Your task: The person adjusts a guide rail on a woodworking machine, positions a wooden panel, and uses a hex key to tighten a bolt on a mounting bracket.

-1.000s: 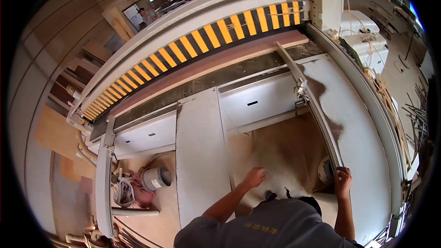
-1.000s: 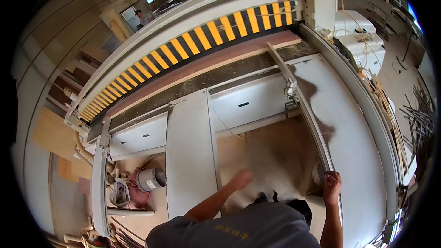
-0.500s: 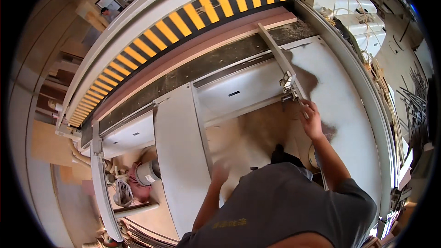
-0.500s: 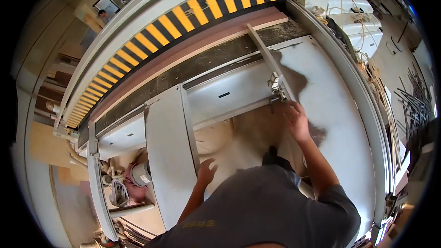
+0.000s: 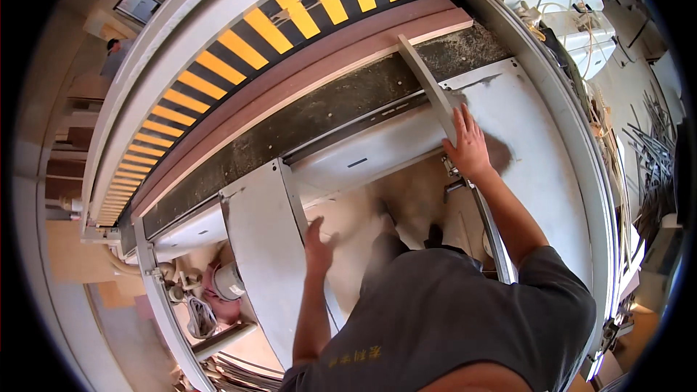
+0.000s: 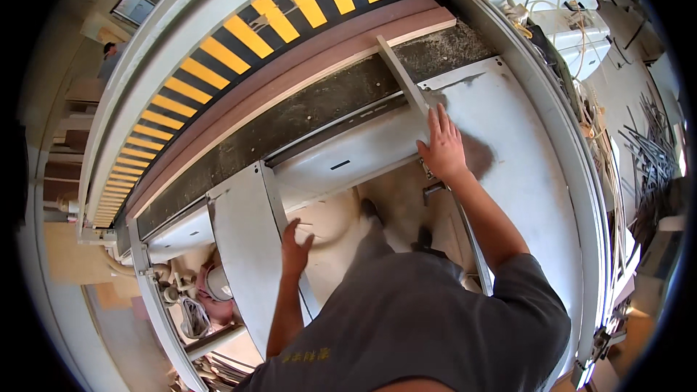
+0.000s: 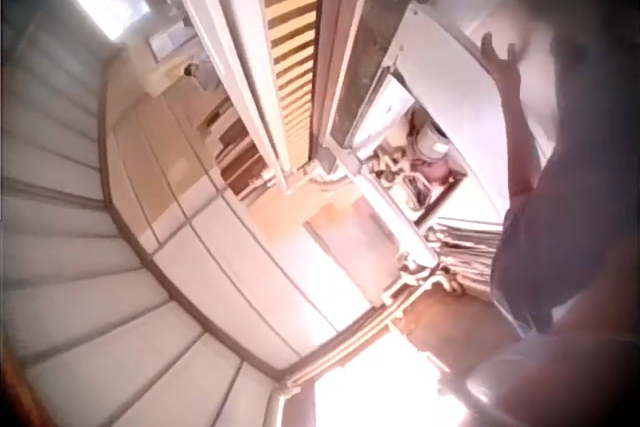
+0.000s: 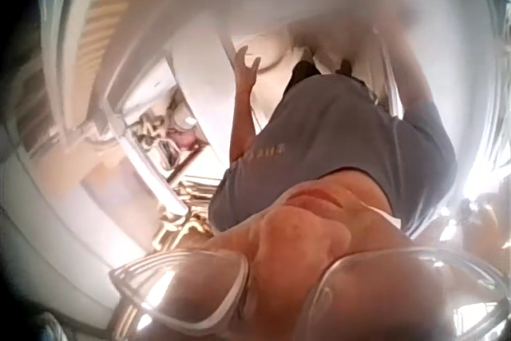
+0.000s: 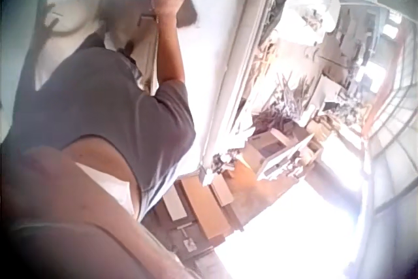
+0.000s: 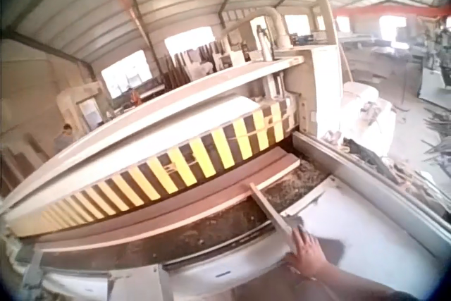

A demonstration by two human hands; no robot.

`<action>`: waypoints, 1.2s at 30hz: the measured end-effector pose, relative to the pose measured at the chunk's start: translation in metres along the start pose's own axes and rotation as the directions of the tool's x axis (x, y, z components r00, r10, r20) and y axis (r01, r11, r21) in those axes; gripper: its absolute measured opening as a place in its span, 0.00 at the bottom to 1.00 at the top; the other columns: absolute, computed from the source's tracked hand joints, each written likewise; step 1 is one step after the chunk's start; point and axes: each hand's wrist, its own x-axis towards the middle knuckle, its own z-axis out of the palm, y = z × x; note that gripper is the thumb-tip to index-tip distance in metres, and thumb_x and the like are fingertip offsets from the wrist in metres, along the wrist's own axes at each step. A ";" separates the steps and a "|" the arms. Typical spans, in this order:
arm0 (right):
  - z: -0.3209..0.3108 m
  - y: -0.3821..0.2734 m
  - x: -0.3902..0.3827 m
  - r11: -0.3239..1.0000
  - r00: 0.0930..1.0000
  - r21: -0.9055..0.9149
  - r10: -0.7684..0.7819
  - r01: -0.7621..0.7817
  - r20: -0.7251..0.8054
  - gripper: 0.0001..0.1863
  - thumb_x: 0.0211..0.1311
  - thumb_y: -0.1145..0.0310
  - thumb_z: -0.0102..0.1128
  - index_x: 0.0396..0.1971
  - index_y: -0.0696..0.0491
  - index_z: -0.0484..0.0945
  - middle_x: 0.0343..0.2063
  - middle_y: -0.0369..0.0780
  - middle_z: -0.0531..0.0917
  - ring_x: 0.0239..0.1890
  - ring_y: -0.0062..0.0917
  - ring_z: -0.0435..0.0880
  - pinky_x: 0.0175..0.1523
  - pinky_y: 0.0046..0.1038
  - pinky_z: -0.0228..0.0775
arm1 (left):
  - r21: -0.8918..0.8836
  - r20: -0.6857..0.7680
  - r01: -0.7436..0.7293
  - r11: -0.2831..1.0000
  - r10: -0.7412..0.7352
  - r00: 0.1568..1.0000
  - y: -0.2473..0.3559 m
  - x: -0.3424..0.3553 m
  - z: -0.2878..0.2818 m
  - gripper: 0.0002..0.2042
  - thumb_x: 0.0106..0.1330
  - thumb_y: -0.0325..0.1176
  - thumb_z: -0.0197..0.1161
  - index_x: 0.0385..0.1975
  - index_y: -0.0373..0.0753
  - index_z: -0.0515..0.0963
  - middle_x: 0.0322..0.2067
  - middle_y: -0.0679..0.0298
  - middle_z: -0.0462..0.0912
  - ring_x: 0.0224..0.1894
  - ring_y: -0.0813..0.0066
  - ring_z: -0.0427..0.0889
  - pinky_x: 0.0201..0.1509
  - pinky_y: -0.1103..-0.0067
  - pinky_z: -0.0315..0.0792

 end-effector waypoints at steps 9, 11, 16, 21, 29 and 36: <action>0.012 -0.017 0.017 0.916 0.933 -0.229 0.352 -0.329 0.067 0.43 0.64 0.56 0.65 0.74 0.54 0.56 0.73 0.47 0.63 0.71 0.43 0.66 0.72 0.42 0.61 | -0.045 -0.047 -0.286 0.957 0.284 0.958 -0.041 0.266 -0.038 0.32 0.64 0.35 0.72 0.68 0.36 0.67 0.67 0.47 0.69 0.68 0.46 0.68 0.73 0.61 0.63; 0.014 -0.024 0.021 0.876 0.903 -0.272 0.427 -0.398 0.054 0.40 0.66 0.54 0.63 0.73 0.54 0.58 0.71 0.47 0.65 0.71 0.43 0.67 0.72 0.42 0.61 | -0.015 -0.064 -0.274 0.962 0.273 0.960 -0.041 0.310 -0.044 0.32 0.65 0.36 0.71 0.68 0.36 0.67 0.68 0.47 0.67 0.69 0.45 0.66 0.73 0.60 0.62; 0.019 -0.041 0.033 0.789 0.843 -0.365 0.538 -0.494 0.025 0.36 0.69 0.51 0.59 0.69 0.56 0.63 0.69 0.51 0.68 0.71 0.45 0.66 0.72 0.44 0.60 | 0.076 -0.047 -0.374 0.924 0.378 0.925 -0.064 0.402 -0.062 0.35 0.64 0.37 0.72 0.70 0.36 0.64 0.70 0.44 0.63 0.72 0.44 0.62 0.74 0.58 0.61; 0.029 -0.035 0.036 0.722 0.805 -0.457 0.593 -0.520 0.021 0.41 0.69 0.49 0.58 0.72 0.59 0.58 0.72 0.53 0.62 0.74 0.47 0.60 0.75 0.46 0.54 | 0.037 -0.071 -0.323 0.946 0.325 0.943 -0.090 0.440 -0.078 0.38 0.62 0.34 0.74 0.70 0.34 0.63 0.71 0.43 0.61 0.73 0.42 0.59 0.75 0.57 0.58; 0.034 -0.045 0.077 0.716 0.780 -0.387 0.626 -0.581 -0.015 0.43 0.68 0.50 0.60 0.74 0.58 0.54 0.74 0.52 0.58 0.76 0.46 0.58 0.77 0.45 0.51 | 0.093 -0.131 -0.247 0.965 0.258 0.957 -0.136 0.414 -0.074 0.35 0.66 0.37 0.70 0.70 0.33 0.65 0.72 0.40 0.58 0.74 0.40 0.58 0.77 0.55 0.55; 0.031 -0.048 0.086 0.753 0.805 -0.352 0.593 -0.556 -0.005 0.41 0.72 0.46 0.55 0.74 0.56 0.55 0.75 0.49 0.60 0.77 0.43 0.57 0.77 0.45 0.52 | 0.005 -0.108 -0.290 0.957 0.289 0.951 -0.088 0.392 -0.052 0.31 0.69 0.33 0.65 0.70 0.32 0.65 0.72 0.41 0.60 0.73 0.42 0.60 0.76 0.56 0.56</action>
